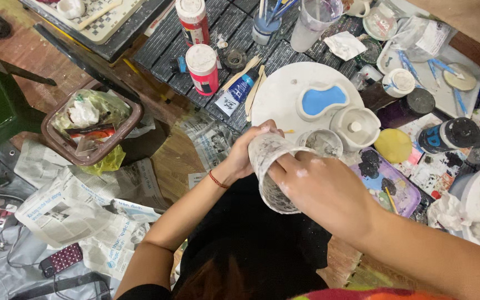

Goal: The person mixes a gray clay-like substance inside a plastic cup using a wooden stick, then kneads the material by hand. The workspace is cluttered with paint bottles, brushes, and molds.

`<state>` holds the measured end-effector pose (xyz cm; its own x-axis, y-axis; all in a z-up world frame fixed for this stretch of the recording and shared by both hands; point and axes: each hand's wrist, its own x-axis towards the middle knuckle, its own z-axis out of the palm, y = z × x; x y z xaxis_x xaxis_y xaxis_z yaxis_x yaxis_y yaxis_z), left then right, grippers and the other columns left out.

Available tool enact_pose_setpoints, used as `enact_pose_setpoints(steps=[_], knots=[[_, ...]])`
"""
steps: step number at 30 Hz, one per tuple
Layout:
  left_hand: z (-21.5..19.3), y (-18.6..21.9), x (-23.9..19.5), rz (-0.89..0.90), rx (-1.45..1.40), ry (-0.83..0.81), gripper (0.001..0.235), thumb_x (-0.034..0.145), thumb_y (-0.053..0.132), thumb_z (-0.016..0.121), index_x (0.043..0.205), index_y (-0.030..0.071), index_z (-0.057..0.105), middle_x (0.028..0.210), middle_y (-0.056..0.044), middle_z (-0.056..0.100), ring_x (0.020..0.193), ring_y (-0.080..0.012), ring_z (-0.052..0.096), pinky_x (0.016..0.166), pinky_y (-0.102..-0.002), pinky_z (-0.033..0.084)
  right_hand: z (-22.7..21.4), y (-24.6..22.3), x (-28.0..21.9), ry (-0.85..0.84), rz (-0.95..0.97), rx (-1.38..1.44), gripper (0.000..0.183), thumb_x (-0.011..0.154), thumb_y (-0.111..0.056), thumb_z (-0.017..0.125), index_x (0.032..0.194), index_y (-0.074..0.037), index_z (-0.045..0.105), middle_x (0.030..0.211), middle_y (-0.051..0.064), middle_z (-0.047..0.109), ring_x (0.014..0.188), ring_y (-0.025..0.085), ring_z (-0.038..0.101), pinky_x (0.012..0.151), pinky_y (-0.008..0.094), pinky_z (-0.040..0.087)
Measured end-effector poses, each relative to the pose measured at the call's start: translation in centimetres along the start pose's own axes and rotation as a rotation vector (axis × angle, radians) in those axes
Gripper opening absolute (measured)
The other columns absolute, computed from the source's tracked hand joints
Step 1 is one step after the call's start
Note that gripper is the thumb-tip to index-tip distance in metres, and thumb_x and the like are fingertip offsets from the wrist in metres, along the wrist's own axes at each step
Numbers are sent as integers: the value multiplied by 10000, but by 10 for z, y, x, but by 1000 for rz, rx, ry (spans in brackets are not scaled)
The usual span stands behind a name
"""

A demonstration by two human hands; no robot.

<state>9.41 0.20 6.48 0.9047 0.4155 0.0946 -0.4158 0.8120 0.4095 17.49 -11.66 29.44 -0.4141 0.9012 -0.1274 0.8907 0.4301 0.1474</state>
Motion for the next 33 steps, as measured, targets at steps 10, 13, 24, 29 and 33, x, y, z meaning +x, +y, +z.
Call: enact_pose_setpoints(steps=[10, 13, 24, 29, 33], knots=[[27, 10, -2, 45, 90, -60, 243, 1075, 289, 524, 1035, 49, 537, 1062, -98, 616, 1005, -156, 615, 914, -306, 506, 11, -8, -44, 86, 102, -11, 378, 668, -83, 660, 1042, -40, 703, 911, 89, 664, 767, 258, 688, 596, 367, 590], [40, 4, -2, 15, 76, -41, 225, 1077, 281, 513, 1040, 60, 532, 1072, -99, 622, 1006, -158, 619, 901, -303, 507, 2, -10, -62, 147, 117, 56, 460, 634, -87, 670, 1089, -25, 699, 920, 91, 655, 790, 268, 669, 594, 379, 580], [43, -60, -5, 11, 317, 8, 214, 1079, 252, 520, 1081, 44, 569, 1082, -77, 613, 1013, -131, 590, 929, -284, 487, 54, -18, -145, 8, 349, 214, 289, 566, -108, 706, 854, -83, 705, 881, 78, 659, 802, 294, 675, 644, 441, 577], [56, -113, 1, 48, 506, -140, 175, 1099, 226, 562, 1101, 52, 549, 1125, -56, 586, 1106, -119, 555, 1044, -293, 450, 109, -26, -241, 94, 472, 198, 344, 506, -116, 725, 848, -81, 745, 841, 141, 709, 716, 371, 701, 584, 470, 570], [93, -129, 8, -279, 585, -334, 447, 875, 216, 773, 1201, 65, 507, 1190, -67, 587, 1054, -139, 566, 827, -342, 520, 122, -60, -314, 286, 705, 214, 417, 601, -163, 685, 1005, -69, 722, 1053, 156, 729, 959, 361, 733, 792, 436, 592]])
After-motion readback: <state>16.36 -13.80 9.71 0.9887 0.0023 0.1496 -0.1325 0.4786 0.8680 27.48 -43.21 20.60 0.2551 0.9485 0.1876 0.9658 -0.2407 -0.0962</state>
